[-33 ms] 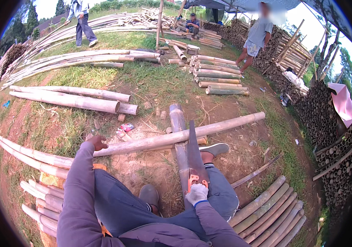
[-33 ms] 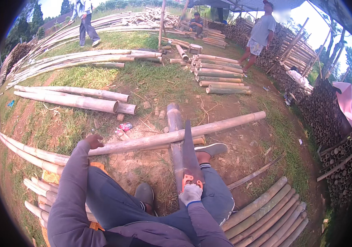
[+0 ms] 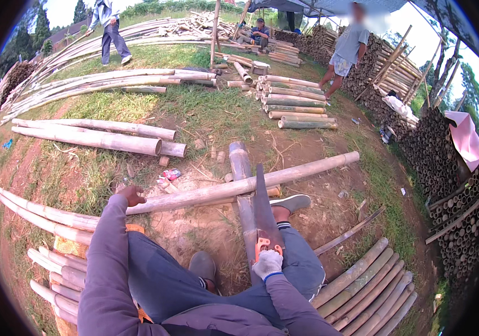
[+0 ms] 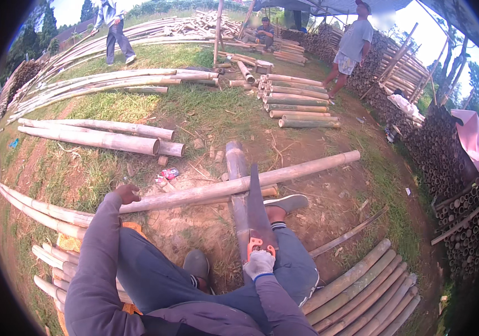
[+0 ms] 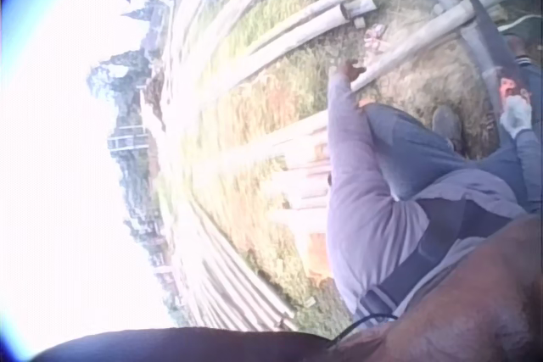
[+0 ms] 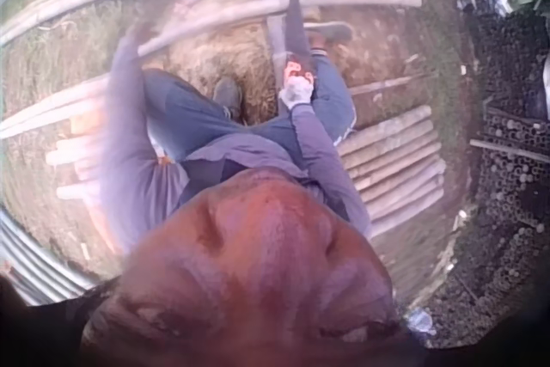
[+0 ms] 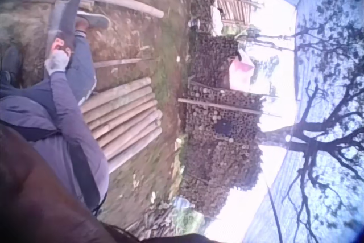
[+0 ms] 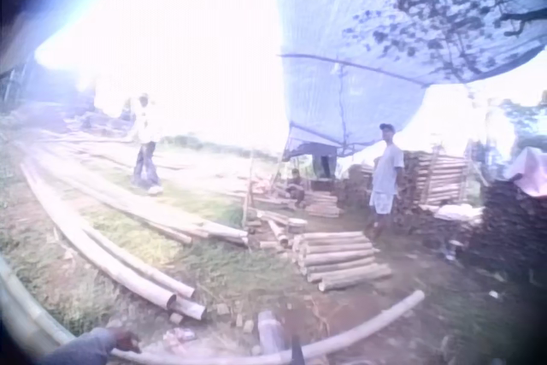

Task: The person uses a hand saw to cut bamboo poles into shorter sections. They position each pole on a support, saw through it, and place the cut pieces aside. The task is performed repeatedly with multiple bamboo poles.

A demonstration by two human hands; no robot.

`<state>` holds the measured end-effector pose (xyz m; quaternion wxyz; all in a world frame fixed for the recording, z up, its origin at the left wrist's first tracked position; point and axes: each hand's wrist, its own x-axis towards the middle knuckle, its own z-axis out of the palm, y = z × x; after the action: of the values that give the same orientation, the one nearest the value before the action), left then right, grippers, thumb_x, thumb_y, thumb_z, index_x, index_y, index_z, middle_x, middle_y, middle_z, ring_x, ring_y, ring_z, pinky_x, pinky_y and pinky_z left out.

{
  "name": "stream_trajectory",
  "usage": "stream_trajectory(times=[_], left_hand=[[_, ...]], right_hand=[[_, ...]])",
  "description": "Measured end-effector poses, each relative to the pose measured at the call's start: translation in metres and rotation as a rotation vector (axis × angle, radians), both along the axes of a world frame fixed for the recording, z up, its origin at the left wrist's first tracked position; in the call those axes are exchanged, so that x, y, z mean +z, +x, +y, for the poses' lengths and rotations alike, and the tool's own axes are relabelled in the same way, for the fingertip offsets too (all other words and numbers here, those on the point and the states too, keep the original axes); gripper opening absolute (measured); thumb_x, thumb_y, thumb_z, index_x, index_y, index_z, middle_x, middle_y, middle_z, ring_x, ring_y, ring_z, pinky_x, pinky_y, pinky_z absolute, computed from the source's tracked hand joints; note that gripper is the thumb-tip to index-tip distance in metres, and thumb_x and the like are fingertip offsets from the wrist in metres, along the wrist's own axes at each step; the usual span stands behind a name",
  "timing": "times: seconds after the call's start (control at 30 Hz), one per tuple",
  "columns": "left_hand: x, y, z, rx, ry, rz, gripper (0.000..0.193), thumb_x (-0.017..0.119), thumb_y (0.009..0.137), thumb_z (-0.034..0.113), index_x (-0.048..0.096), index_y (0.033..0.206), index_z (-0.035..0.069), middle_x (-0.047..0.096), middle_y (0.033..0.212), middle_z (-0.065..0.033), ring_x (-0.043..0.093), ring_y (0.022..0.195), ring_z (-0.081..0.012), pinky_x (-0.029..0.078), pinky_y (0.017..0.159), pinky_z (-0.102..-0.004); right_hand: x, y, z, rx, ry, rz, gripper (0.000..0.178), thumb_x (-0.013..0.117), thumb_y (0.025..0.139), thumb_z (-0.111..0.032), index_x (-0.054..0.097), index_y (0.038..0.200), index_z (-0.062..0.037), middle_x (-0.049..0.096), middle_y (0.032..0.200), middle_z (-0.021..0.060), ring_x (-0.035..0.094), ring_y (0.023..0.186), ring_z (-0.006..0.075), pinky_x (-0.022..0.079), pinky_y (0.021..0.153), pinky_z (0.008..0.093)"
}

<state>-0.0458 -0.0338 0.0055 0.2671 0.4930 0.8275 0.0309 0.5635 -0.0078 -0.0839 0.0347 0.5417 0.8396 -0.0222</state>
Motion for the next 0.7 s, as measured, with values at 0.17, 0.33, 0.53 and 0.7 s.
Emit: stream_trajectory(times=[0.17,0.33,0.53,0.7], left_hand=[[-0.003,-0.01,0.006,-0.03,0.042,0.0,0.072,0.08,0.089,0.048,0.066,0.147,0.009,0.065,0.147,-0.0224,0.06,0.139,-0.0388,0.046,0.118,-0.0445],[0.003,-0.004,0.006,-0.037,0.028,-0.013,0.072,0.08,0.09,0.048,0.065,0.147,0.007,0.065,0.147,-0.0233,0.061,0.138,-0.0397,0.047,0.117,-0.0446],[0.006,-0.002,0.007,-0.043,0.02,0.008,0.072,0.08,0.09,0.048,0.064,0.148,0.007,0.065,0.147,-0.0242,0.061,0.137,-0.04,0.048,0.116,-0.0451],[0.002,-0.003,0.005,-0.031,0.032,-0.003,0.073,0.08,0.09,0.049,0.064,0.148,0.008,0.065,0.147,-0.024,0.061,0.138,-0.04,0.047,0.117,-0.0446]], right_hand=[[0.006,-0.002,0.005,-0.004,-0.016,0.018,0.061,0.084,0.079,-0.052,0.073,0.111,-0.0007,0.078,0.092,0.0153,0.077,0.085,0.0323,0.059,0.075,0.0481],[0.011,-0.002,0.002,-0.012,-0.032,0.016,0.063,0.083,0.081,-0.051,0.073,0.114,0.0007,0.079,0.091,0.0154,0.078,0.086,0.0324,0.06,0.075,0.0482],[0.023,-0.004,0.002,-0.015,-0.067,0.022,0.059,0.082,0.083,-0.051,0.075,0.111,-0.0003,0.079,0.092,0.0164,0.078,0.087,0.0334,0.06,0.076,0.0491],[0.016,-0.002,0.005,-0.011,-0.043,0.024,0.053,0.082,0.082,-0.052,0.077,0.103,-0.003,0.078,0.091,0.0162,0.078,0.086,0.0342,0.06,0.076,0.0498]])
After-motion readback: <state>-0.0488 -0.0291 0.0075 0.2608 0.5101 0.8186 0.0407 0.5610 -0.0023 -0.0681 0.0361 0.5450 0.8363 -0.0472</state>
